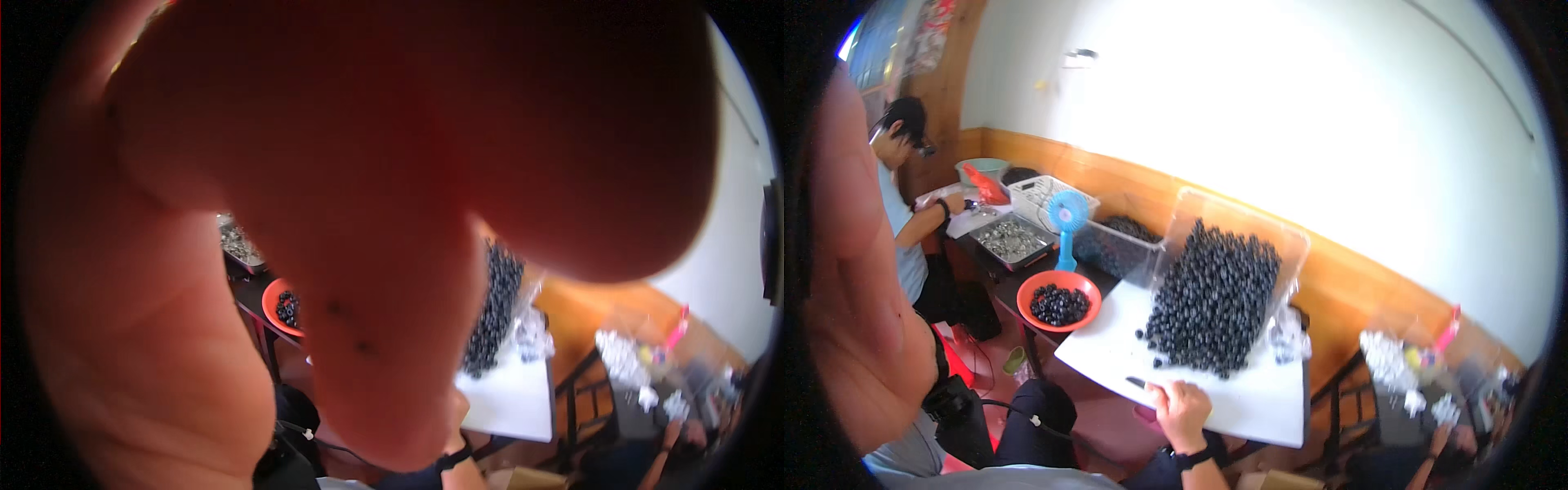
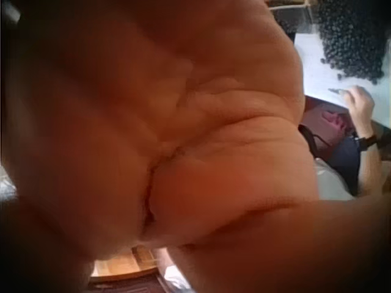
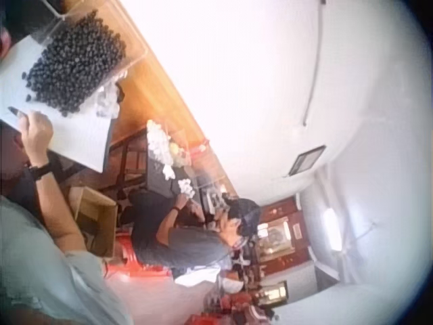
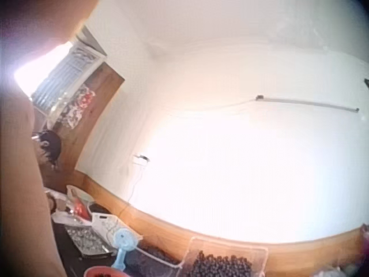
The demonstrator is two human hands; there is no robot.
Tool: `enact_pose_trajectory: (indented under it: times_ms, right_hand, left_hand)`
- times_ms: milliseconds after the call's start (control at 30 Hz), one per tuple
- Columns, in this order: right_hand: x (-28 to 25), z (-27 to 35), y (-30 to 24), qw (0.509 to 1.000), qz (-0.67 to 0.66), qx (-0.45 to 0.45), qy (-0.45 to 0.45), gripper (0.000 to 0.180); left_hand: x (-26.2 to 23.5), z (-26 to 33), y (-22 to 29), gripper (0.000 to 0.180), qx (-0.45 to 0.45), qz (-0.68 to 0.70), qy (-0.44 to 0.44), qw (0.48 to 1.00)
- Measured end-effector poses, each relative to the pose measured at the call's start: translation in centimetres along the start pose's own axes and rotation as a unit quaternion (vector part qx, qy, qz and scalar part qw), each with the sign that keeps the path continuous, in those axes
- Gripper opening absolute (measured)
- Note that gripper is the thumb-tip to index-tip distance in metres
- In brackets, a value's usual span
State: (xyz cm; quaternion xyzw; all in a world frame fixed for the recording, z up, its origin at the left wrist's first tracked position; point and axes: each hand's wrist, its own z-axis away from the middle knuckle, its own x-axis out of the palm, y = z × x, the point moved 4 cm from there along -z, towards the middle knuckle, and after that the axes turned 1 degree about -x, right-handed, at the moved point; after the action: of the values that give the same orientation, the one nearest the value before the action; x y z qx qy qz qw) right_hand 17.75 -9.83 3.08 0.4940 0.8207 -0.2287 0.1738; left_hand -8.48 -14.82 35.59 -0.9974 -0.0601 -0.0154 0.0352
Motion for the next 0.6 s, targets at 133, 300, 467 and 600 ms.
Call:
enact_pose_trajectory:
  times_ms: [133, 300, 467, 600]
  right_hand:
    - [0.0, -1.4, -0.3, 0.999, -0.004, -0.041, 0.014, 0.019]
    - [1.0, -2.3, 0.0, 0.999, -0.024, -0.040, 0.027, 0.020]
    - [1.5, -1.3, 0.7, 0.999, -0.022, -0.039, 0.025, 0.022]
    - [1.4, -1.0, 0.3, 0.999, -0.031, -0.035, 0.028, 0.021]
  left_hand:
    - [0.1, -2.0, -2.5, 0.103, -0.029, 0.048, -0.027, 0.998]
    - [1.4, 0.7, -2.9, 0.104, -0.128, 0.108, -0.073, 0.983]
    - [-1.6, 4.8, -0.9, 0.104, -0.176, 0.089, -0.085, 0.977]
    - [1.3, 3.4, 0.0, 0.104, -0.201, 0.070, -0.109, 0.971]
